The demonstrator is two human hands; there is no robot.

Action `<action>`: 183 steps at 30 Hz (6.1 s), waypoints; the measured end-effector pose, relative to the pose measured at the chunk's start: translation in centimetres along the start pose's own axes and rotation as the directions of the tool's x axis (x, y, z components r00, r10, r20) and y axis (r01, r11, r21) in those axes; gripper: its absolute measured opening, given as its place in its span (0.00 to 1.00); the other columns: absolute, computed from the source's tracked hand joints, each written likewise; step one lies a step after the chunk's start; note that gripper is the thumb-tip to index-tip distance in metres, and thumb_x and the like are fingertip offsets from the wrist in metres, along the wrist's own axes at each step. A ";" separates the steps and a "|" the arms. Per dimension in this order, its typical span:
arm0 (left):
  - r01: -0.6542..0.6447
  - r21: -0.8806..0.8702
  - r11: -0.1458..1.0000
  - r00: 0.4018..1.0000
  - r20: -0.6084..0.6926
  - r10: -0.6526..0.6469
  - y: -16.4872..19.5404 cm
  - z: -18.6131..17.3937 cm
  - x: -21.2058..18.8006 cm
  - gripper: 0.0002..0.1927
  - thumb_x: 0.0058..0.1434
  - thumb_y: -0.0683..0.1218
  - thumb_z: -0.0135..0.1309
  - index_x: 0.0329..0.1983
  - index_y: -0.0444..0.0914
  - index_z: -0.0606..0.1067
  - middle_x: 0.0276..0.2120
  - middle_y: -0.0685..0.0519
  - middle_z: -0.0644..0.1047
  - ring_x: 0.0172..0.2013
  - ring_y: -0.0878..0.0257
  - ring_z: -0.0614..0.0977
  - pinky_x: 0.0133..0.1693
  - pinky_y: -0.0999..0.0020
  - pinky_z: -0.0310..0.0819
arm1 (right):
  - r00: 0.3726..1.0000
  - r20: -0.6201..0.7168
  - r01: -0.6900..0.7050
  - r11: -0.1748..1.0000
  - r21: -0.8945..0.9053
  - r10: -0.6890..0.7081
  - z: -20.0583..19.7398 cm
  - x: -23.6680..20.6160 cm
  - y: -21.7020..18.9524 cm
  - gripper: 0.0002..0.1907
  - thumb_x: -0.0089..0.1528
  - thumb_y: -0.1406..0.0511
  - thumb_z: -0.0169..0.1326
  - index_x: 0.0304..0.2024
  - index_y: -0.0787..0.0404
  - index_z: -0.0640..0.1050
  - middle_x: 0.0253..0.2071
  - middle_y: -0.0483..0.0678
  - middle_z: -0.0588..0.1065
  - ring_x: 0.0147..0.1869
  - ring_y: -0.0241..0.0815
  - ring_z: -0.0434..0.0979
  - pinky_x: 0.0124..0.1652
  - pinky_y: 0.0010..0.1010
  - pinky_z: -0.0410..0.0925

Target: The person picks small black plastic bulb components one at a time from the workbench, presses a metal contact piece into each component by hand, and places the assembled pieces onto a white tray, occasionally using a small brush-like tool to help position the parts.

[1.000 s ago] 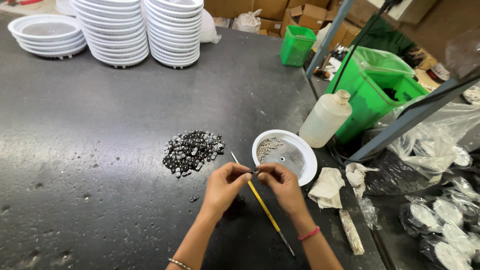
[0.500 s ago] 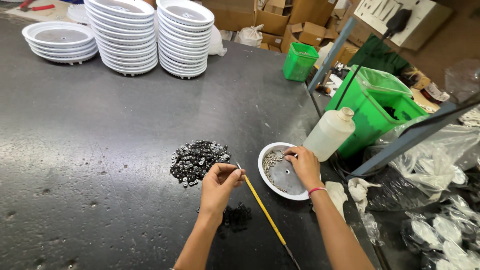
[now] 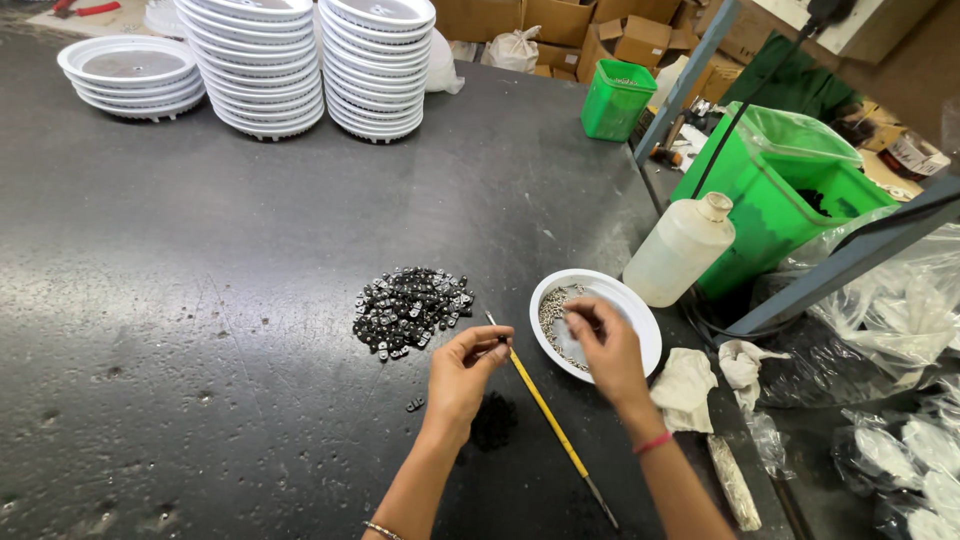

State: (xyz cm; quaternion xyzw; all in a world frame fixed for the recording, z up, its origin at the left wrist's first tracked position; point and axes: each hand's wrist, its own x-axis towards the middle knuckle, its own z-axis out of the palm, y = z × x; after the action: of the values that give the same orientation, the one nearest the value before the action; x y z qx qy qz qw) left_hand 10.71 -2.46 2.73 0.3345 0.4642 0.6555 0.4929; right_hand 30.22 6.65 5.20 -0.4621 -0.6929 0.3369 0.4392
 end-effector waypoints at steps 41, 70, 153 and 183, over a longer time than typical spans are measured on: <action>0.029 0.212 0.977 0.998 0.051 -0.041 0.1 1.2 -1.2 0.06 0.57 0.38 0.63 0.38 0.32 0.82 0.29 0.53 0.84 0.31 0.70 0.83 0.37 0.73 0.79 | 0.990 0.111 -0.115 0.946 0.303 0.085 2.3 -5.0 -0.5 0.04 0.60 0.73 0.60 0.38 0.66 0.81 0.34 0.44 0.81 0.39 0.31 0.81 0.42 0.23 0.74; -0.107 0.253 0.961 0.994 -0.006 0.112 0.2 0.5 -0.6 0.06 0.60 0.39 0.61 0.41 0.35 0.81 0.31 0.55 0.83 0.33 0.71 0.80 0.39 0.74 0.76 | 0.984 0.143 -0.149 0.918 0.367 0.103 0.8 -4.3 -0.1 0.10 0.63 0.68 0.57 0.46 0.63 0.81 0.39 0.44 0.80 0.43 0.32 0.78 0.45 0.27 0.73; -0.165 0.640 0.750 0.981 0.027 0.192 2.1 -1.1 -0.7 0.09 0.58 0.39 0.61 0.42 0.37 0.82 0.32 0.51 0.86 0.29 0.65 0.86 0.35 0.69 0.80 | 0.997 -0.001 0.067 0.815 -0.575 -0.083 -2.3 -1.2 1.5 0.06 0.56 0.63 0.61 0.35 0.56 0.84 0.37 0.46 0.80 0.43 0.49 0.80 0.41 0.38 0.71; -0.046 0.408 0.912 0.999 0.005 0.048 1.8 0.8 -1.5 0.06 0.57 0.39 0.62 0.38 0.32 0.82 0.29 0.51 0.86 0.33 0.68 0.87 0.38 0.73 0.81 | 0.917 0.138 0.399 0.863 -0.311 -0.374 3.1 -5.0 -4.7 0.07 0.61 0.71 0.57 0.41 0.64 0.73 0.37 0.51 0.74 0.40 0.54 0.78 0.37 0.40 0.69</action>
State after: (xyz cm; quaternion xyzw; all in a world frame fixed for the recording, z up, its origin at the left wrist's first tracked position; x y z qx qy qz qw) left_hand 11.30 -3.78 4.69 0.4393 0.5838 0.5569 0.3951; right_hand 26.67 0.18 6.62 -0.3687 -0.8336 0.1369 0.3879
